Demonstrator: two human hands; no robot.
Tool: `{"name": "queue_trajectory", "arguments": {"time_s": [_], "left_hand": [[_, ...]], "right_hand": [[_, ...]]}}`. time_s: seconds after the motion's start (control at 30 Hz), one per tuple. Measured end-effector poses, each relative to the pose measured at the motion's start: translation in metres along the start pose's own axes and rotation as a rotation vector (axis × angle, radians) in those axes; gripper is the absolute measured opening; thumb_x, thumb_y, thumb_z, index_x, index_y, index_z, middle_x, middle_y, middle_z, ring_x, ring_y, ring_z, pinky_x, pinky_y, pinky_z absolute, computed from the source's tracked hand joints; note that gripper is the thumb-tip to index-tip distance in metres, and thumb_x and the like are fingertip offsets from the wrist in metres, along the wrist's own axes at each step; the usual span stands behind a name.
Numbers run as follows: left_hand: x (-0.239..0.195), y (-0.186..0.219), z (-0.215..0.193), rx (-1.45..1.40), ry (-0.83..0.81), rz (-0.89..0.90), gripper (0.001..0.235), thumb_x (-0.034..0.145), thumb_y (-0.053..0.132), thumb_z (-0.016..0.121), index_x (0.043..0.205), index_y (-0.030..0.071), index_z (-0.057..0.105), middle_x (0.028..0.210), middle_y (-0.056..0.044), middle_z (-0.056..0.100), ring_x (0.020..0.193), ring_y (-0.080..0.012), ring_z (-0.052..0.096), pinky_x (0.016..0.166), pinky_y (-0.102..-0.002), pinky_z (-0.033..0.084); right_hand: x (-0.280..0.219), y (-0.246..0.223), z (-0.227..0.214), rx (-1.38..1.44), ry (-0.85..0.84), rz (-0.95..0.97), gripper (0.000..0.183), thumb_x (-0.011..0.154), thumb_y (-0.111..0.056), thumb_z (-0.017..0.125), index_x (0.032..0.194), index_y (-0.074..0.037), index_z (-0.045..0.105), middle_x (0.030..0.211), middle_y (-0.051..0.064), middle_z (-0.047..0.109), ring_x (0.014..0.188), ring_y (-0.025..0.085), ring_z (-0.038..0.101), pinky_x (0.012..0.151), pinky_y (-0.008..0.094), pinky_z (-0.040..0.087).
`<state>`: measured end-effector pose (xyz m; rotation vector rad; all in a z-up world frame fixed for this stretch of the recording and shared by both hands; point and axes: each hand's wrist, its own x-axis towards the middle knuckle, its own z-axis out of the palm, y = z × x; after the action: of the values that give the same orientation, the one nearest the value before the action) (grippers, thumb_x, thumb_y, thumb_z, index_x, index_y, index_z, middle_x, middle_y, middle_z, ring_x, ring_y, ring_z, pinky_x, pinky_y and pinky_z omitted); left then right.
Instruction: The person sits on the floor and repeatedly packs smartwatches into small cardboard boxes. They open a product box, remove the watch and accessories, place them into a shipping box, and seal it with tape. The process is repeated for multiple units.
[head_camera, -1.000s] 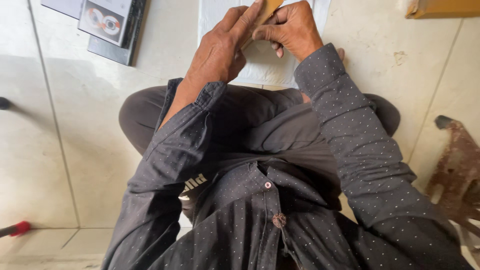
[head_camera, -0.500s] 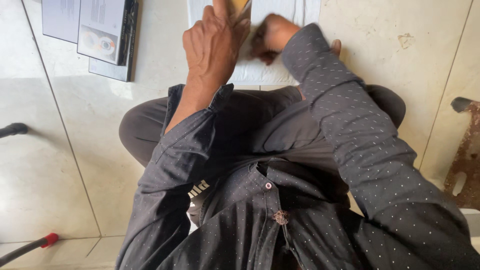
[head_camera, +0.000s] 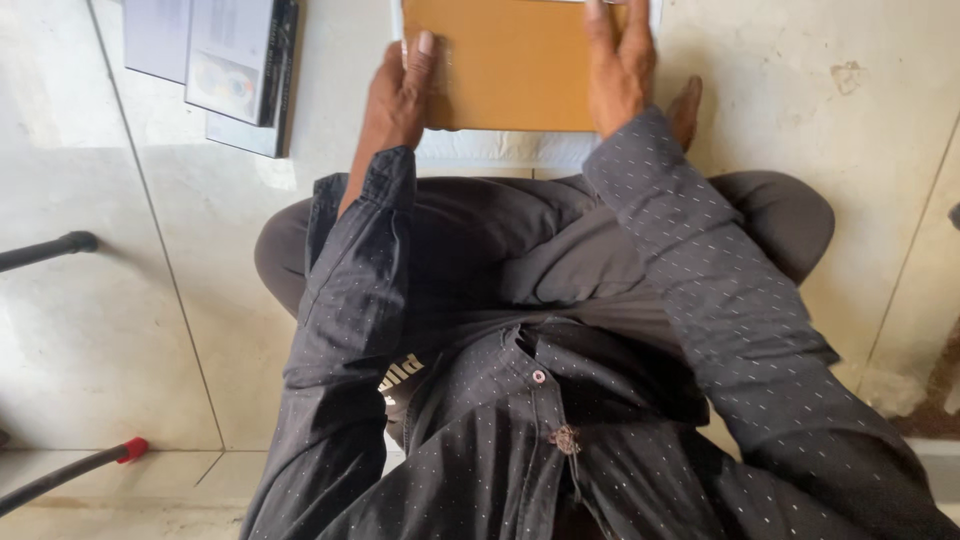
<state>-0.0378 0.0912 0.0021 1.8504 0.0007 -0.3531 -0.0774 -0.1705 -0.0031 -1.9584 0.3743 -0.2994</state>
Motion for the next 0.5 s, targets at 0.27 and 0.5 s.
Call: {"name": "queue_trajectory", "arguments": {"time_s": [0.27, 0.5], "left_hand": [[0.024, 0.001, 0.037, 0.099, 0.032, 0.223, 0.057, 0.111, 0.049, 0.046, 0.151, 0.010, 0.034, 0.121, -0.024, 0.072, 0.113, -0.0355, 0.073, 0.096, -0.042, 0.057], [0.041, -0.017, 0.038, -0.006, 0.100, 0.252, 0.049, 0.120, 0.051, 0.034, 0.151, 0.016, 0.048, 0.129, -0.020, 0.075, 0.121, -0.0307, 0.073, 0.106, -0.042, 0.056]], "right_hand": [[0.009, -0.044, -0.036, -0.114, -0.059, 0.189, 0.047, 0.107, -0.059, 0.040, 0.127, -0.020, 0.054, 0.111, 0.007, 0.070, 0.108, 0.036, 0.066, 0.103, 0.064, 0.047], [0.031, -0.015, -0.025, -0.416, -0.096, 0.235, 0.036, 0.111, -0.047, 0.044, 0.128, -0.019, 0.059, 0.131, 0.010, 0.067, 0.118, 0.039, 0.057, 0.081, 0.079, 0.033]]}}
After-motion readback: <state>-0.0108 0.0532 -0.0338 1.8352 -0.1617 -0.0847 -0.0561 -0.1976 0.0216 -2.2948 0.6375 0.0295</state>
